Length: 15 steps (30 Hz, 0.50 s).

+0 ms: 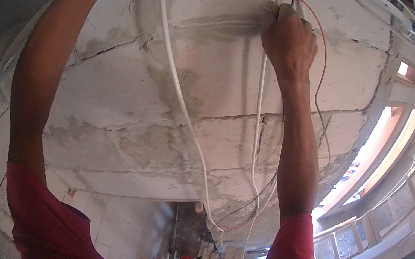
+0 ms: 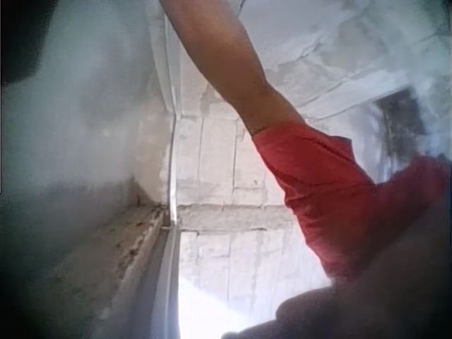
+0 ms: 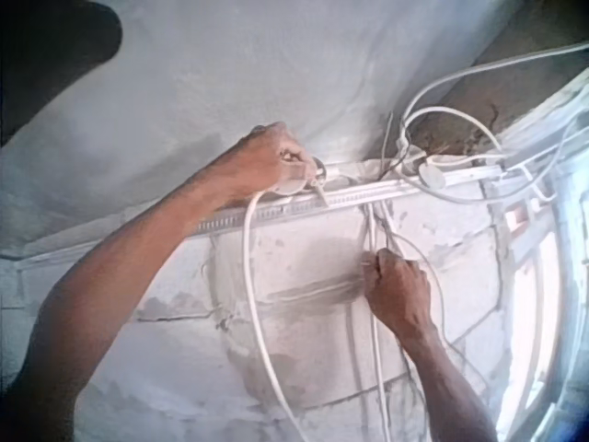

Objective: The person strips the insulation from white electrical cables using a utility knife and pliers. They then twist the exposed copper wires together by hand and secure the cable assembly to the ceiling using a metal staple.

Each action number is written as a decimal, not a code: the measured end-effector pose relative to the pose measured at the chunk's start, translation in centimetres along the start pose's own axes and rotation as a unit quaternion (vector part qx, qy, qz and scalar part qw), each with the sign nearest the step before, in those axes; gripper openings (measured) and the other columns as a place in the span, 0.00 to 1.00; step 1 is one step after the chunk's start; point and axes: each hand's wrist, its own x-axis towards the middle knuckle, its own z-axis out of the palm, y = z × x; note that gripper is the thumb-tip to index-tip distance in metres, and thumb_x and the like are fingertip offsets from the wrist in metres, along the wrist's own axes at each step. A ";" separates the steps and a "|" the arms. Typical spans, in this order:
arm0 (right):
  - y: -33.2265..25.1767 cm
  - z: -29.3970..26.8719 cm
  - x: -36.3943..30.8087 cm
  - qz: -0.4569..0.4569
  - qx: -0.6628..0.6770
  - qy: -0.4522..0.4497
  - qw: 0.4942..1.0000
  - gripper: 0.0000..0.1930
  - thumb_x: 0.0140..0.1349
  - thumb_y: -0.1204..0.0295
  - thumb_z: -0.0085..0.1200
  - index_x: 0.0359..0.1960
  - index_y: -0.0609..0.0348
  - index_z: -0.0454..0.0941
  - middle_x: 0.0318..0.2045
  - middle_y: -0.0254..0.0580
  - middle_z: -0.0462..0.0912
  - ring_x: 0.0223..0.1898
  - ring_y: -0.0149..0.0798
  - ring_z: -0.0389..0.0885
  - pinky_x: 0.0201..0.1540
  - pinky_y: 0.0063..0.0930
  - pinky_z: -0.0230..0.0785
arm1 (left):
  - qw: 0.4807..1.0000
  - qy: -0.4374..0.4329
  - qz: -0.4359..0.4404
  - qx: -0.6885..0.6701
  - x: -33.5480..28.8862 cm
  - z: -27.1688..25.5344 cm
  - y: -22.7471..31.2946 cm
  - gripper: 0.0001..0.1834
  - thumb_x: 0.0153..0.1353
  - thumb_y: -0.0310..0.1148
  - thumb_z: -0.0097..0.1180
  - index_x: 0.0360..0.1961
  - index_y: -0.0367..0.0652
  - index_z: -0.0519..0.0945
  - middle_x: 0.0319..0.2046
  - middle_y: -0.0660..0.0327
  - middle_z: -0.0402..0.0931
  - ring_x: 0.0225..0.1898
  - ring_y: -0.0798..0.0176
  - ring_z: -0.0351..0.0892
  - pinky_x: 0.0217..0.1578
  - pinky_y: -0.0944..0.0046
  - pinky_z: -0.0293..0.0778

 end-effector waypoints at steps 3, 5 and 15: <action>0.2 -0.7 0.3 0.004 0.013 -0.003 1.000 0.18 0.67 0.55 0.52 0.41 0.57 0.84 0.35 0.61 0.86 0.40 0.64 0.85 0.46 0.58 0.77 | 0.990 -0.072 -0.057 -0.104 -0.2 -1.1 1.8 0.14 0.56 0.42 0.69 0.38 0.46 0.91 0.40 0.47 0.87 0.45 0.50 0.85 0.48 0.55 0.77; -0.6 -1.1 0.0 0.018 0.015 -0.030 0.999 0.19 0.66 0.54 0.51 0.40 0.57 0.85 0.36 0.61 0.86 0.41 0.65 0.85 0.46 0.58 0.76 | 0.995 -0.028 -0.086 -0.043 0.6 0.4 0.8 0.13 0.55 0.42 0.68 0.37 0.46 0.91 0.38 0.46 0.87 0.44 0.48 0.86 0.47 0.53 0.78; 0.1 -1.2 -2.4 -0.035 -0.029 -0.034 0.998 0.20 0.70 0.51 0.50 0.42 0.55 0.84 0.38 0.57 0.87 0.43 0.63 0.85 0.46 0.57 0.76 | 0.979 0.123 -0.080 0.143 0.9 3.7 1.1 0.21 0.58 0.43 0.65 0.45 0.37 0.84 0.46 0.42 0.83 0.49 0.40 0.84 0.50 0.46 0.79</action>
